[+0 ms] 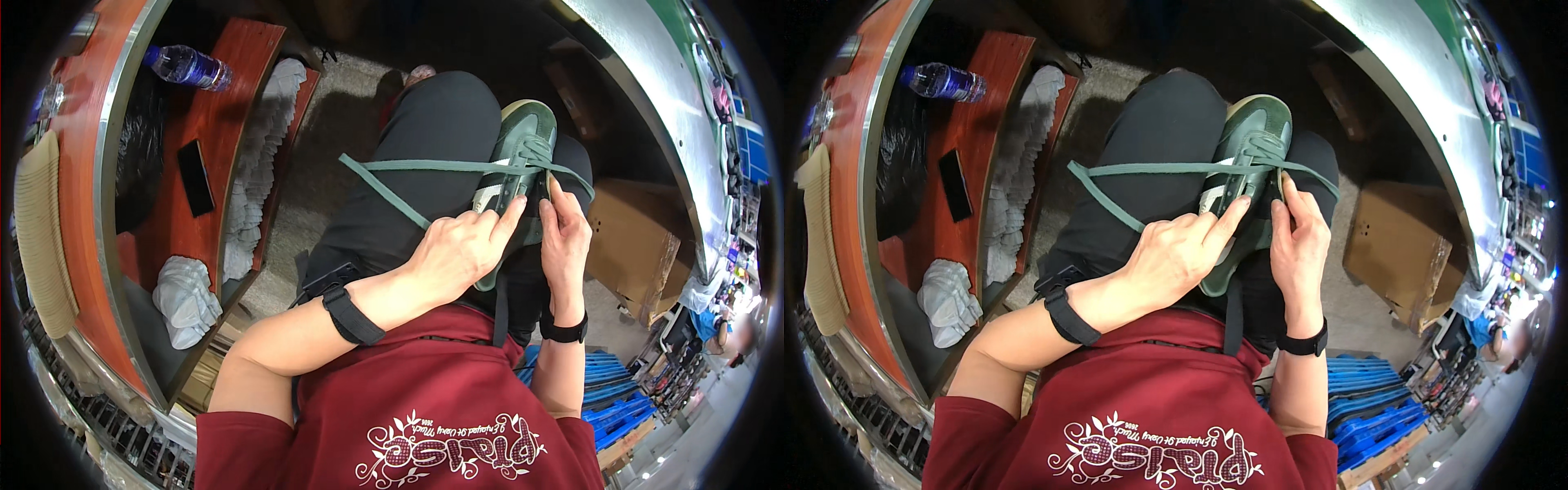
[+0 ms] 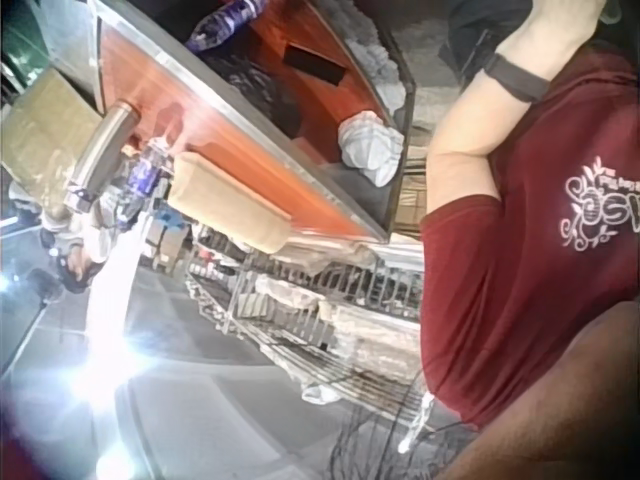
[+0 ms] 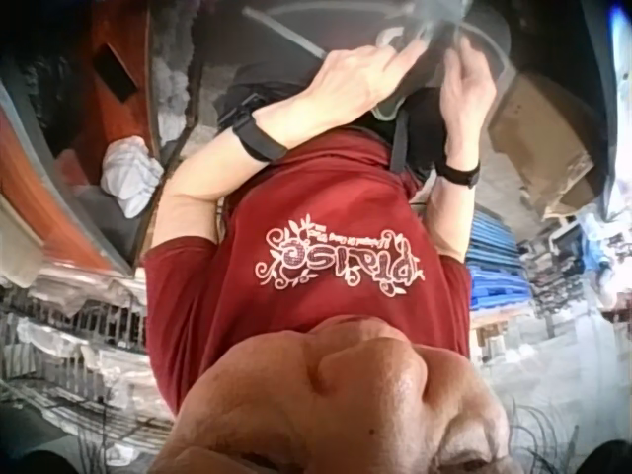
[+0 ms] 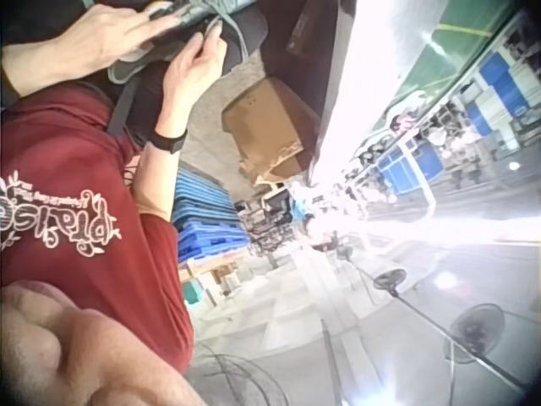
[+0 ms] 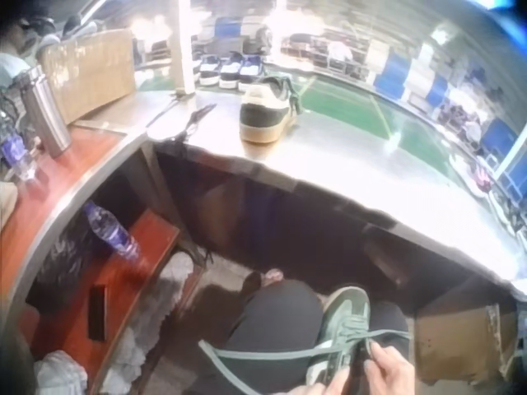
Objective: The recorder sorts through shoes on a conveyor belt and then sits down to lace up a pair of green sneakers.
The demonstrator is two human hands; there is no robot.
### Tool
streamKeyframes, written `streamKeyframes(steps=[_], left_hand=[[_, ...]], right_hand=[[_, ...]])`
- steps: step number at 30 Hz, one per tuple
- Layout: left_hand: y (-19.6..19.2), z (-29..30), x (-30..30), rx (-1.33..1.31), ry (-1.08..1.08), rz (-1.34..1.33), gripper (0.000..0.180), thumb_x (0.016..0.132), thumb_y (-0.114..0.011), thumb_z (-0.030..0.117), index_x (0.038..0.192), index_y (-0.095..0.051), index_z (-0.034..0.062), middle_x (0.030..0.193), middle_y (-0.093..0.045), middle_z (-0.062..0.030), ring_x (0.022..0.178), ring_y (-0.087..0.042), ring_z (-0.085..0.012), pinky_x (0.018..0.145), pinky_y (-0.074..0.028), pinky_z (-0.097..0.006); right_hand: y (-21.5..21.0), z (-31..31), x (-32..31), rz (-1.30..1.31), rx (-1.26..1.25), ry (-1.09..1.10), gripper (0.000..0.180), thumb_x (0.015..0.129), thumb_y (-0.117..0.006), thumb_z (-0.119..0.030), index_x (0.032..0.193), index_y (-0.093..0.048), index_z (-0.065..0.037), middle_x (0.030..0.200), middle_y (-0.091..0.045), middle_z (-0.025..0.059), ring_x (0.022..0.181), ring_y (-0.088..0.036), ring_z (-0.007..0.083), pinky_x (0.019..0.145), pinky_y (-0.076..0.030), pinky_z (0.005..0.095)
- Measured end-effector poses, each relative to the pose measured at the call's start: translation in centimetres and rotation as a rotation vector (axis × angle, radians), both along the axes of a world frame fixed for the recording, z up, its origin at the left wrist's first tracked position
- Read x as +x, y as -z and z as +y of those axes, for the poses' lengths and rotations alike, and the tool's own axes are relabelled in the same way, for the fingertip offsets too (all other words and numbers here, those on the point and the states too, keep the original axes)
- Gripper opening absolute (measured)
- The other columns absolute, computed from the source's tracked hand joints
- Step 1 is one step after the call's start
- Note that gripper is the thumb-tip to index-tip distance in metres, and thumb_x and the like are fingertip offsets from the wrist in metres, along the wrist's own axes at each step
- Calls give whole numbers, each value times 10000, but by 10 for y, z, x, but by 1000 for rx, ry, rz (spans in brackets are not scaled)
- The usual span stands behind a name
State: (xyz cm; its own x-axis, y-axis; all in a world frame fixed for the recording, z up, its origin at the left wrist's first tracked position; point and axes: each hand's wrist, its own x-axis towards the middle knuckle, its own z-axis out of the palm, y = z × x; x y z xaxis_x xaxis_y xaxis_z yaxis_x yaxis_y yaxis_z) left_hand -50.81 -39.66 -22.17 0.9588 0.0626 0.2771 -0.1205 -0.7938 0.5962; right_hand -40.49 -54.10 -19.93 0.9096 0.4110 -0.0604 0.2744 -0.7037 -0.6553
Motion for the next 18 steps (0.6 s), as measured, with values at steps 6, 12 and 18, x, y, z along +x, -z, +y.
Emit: streamKeyframes(steps=[6, 12, 18], left_hand=[[3, 0, -1, 20, -19, -10, 597, 770, -653, 77, 1344, -498, 23, 689, -499, -26, 571, -554, -135, 483, -488, -263], [-23, 16, 0, -188, -40, -16, 524, 783, -672, 101, 1290, -547, 65, 708, -541, -44, 586, -584, -175, 500, -492, -312], [-33, 43, 41, -97, -19, -48, 168, 773, -677, 93, 934, -657, 47, 740, -549, -66, 674, -620, -232, 554, -507, -344]], right_hand=[[-2, 3, -2, -28, -14, -5, 297, 877, -586, -31, 1168, -635, 3, 829, -597, 92, 660, -531, 136, 619, -437, 266], [-11, 16, -8, -3, -38, 44, 319, 844, -666, -92, 1152, -648, -9, 825, -606, 107, 692, -586, 172, 625, -475, 278], [-16, 30, -16, -102, -51, -4, 251, 846, -623, -34, 1091, -650, 18, 797, -613, 133, 647, -599, 251, 595, -475, 328]])
